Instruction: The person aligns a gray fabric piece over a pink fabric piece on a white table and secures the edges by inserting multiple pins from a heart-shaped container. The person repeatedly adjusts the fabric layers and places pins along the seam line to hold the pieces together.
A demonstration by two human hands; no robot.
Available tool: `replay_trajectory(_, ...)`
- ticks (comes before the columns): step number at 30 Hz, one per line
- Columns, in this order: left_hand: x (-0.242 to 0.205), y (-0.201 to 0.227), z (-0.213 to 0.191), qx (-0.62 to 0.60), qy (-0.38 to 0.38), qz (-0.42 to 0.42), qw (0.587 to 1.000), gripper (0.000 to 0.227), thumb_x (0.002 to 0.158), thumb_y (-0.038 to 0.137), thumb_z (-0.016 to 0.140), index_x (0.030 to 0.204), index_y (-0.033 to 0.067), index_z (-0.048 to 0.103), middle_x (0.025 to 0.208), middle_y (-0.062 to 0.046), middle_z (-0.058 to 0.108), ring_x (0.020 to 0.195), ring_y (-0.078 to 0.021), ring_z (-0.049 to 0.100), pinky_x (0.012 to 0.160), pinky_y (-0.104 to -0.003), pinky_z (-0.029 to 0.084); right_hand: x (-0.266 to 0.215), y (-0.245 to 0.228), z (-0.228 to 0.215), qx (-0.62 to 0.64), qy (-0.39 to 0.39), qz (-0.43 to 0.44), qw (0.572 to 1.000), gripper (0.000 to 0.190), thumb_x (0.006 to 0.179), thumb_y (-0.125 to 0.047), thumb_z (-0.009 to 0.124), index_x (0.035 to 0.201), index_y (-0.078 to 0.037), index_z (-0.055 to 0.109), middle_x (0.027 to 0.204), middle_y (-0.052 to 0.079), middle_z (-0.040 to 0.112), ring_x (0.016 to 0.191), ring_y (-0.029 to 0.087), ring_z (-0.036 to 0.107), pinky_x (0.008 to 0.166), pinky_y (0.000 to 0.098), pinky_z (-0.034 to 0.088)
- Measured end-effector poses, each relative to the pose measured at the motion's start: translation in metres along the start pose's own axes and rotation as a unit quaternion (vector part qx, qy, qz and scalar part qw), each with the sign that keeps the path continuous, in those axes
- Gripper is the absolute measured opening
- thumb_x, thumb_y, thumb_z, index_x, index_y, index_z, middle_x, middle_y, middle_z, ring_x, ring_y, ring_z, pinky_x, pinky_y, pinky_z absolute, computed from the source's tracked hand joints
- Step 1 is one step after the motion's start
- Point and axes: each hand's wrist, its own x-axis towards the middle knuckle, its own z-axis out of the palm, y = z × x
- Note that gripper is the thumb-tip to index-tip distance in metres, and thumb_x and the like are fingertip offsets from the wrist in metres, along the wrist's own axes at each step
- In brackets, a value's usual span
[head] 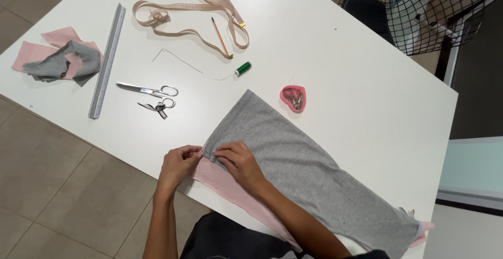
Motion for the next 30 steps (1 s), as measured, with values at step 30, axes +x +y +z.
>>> replay_trajectory(30,0.009,-0.024,0.02,0.131,0.103,0.076,0.983,0.028,0.1,0.035,0.069,0.114,0.0171,0.085,0.09,-0.006,0.079,0.088,-0.0207,0.07,0.085,-0.037,0.051,-0.215,0.041,-0.181,-0.271,0.024,0.032,0.962,0.042,0.115,-0.002,0.055,0.155,-0.012,0.06,0.169,0.016,0.049,0.164,0.044,0.037,0.135,0.0679,0.028)
